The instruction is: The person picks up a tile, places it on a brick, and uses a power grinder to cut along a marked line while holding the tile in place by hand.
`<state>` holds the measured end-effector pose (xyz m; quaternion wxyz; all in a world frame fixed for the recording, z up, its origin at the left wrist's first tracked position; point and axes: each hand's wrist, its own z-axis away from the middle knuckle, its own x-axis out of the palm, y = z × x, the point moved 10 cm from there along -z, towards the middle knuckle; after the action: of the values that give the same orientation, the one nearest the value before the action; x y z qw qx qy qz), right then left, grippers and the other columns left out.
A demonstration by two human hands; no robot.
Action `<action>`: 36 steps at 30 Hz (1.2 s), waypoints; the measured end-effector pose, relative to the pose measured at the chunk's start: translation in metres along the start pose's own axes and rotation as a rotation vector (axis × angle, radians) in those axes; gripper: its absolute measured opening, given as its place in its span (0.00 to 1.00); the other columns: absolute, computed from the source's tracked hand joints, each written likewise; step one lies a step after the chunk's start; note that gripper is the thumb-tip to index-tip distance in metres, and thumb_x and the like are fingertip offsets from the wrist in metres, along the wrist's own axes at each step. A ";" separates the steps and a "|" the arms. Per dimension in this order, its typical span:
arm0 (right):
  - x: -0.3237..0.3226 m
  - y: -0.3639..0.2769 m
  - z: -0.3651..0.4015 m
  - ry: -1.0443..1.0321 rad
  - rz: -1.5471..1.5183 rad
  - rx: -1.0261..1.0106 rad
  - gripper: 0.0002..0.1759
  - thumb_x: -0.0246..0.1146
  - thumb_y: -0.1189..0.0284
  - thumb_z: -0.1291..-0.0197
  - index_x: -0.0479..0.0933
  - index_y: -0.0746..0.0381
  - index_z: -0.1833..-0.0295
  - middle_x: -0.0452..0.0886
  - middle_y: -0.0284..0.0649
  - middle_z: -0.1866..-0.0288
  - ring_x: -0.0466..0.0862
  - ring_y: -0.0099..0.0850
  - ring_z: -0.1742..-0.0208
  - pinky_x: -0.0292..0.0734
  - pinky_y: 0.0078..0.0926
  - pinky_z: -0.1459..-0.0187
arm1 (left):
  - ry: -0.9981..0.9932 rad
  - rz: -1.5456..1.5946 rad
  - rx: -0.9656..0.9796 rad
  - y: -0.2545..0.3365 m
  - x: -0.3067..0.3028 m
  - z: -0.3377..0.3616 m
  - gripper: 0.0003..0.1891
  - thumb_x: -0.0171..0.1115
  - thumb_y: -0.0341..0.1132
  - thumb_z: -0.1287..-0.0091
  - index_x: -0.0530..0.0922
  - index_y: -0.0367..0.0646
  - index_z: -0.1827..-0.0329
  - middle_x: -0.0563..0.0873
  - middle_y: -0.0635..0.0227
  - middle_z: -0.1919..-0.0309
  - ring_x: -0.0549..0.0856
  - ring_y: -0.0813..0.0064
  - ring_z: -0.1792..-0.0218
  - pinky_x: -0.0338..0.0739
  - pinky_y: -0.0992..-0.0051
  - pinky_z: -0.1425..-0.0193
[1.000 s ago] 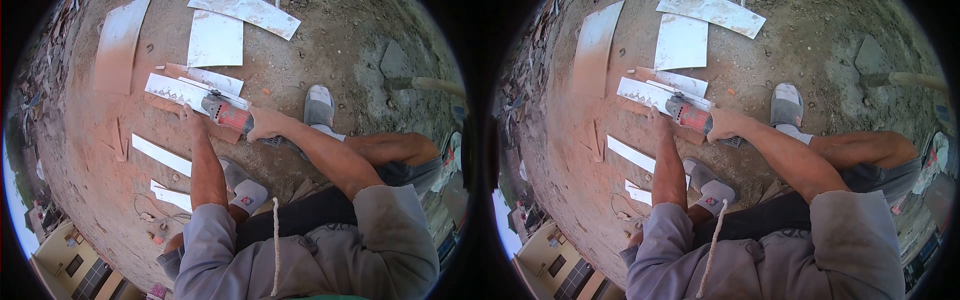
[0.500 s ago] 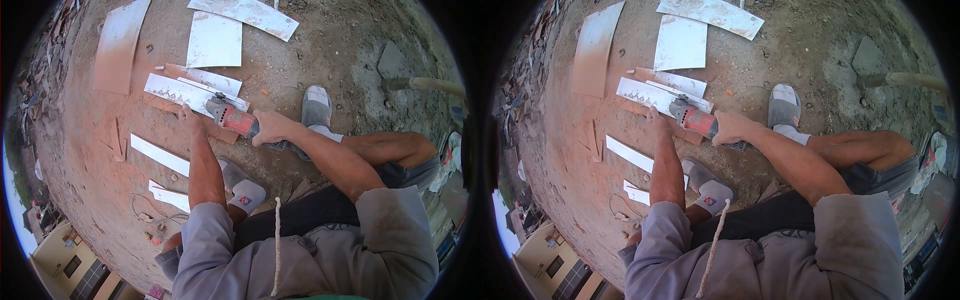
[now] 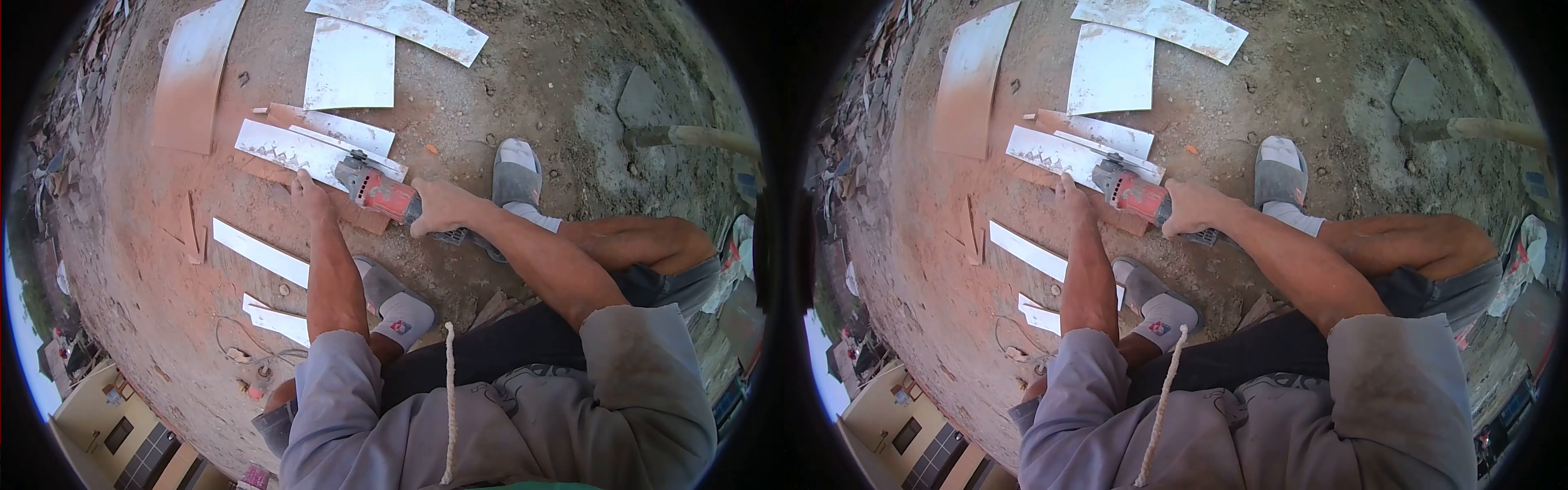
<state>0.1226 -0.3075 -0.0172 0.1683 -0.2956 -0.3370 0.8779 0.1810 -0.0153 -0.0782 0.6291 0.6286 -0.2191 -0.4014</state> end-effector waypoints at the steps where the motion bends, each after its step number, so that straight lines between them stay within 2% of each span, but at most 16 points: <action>1: 0.001 0.002 -0.004 0.001 -0.003 0.002 0.43 0.71 0.57 0.62 0.68 0.73 0.42 0.81 0.64 0.53 0.82 0.56 0.48 0.77 0.44 0.47 | -0.003 -0.001 0.000 0.002 0.001 0.001 0.18 0.53 0.41 0.25 0.79 0.31 0.63 0.80 0.69 0.68 0.74 0.78 0.66 0.71 0.73 0.61; 7: -0.001 0.001 0.001 0.017 -0.010 -0.002 0.42 0.71 0.58 0.61 0.69 0.73 0.43 0.81 0.65 0.54 0.82 0.56 0.49 0.77 0.44 0.47 | 0.005 0.020 0.000 0.001 0.002 0.001 0.20 0.53 0.42 0.25 0.79 0.30 0.63 0.82 0.66 0.67 0.76 0.77 0.65 0.71 0.72 0.60; 9: -0.002 0.001 0.006 0.021 -0.013 -0.011 0.41 0.71 0.58 0.61 0.69 0.73 0.44 0.81 0.65 0.55 0.82 0.57 0.50 0.78 0.45 0.48 | -0.001 -0.093 0.005 0.003 -0.001 0.000 0.20 0.53 0.42 0.25 0.79 0.30 0.63 0.82 0.66 0.67 0.76 0.76 0.65 0.72 0.71 0.60; 15: -0.003 0.004 0.016 0.027 -0.015 -0.005 0.41 0.71 0.58 0.61 0.68 0.73 0.45 0.81 0.65 0.56 0.82 0.58 0.51 0.78 0.45 0.49 | 0.019 -0.010 -0.002 0.000 0.000 0.000 0.20 0.53 0.42 0.25 0.79 0.30 0.63 0.82 0.65 0.67 0.76 0.75 0.65 0.72 0.70 0.60; 36: 0.003 0.014 0.026 0.021 -0.011 0.008 0.43 0.72 0.57 0.61 0.67 0.72 0.43 0.81 0.65 0.56 0.82 0.59 0.51 0.78 0.46 0.49 | -0.011 -0.036 0.012 -0.002 0.000 -0.002 0.19 0.53 0.42 0.25 0.79 0.30 0.61 0.81 0.65 0.66 0.76 0.76 0.65 0.72 0.71 0.58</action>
<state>0.1025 -0.3282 -0.0126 0.1780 -0.3025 -0.3333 0.8751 0.1818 -0.0137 -0.0798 0.6169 0.6340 -0.2136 -0.4145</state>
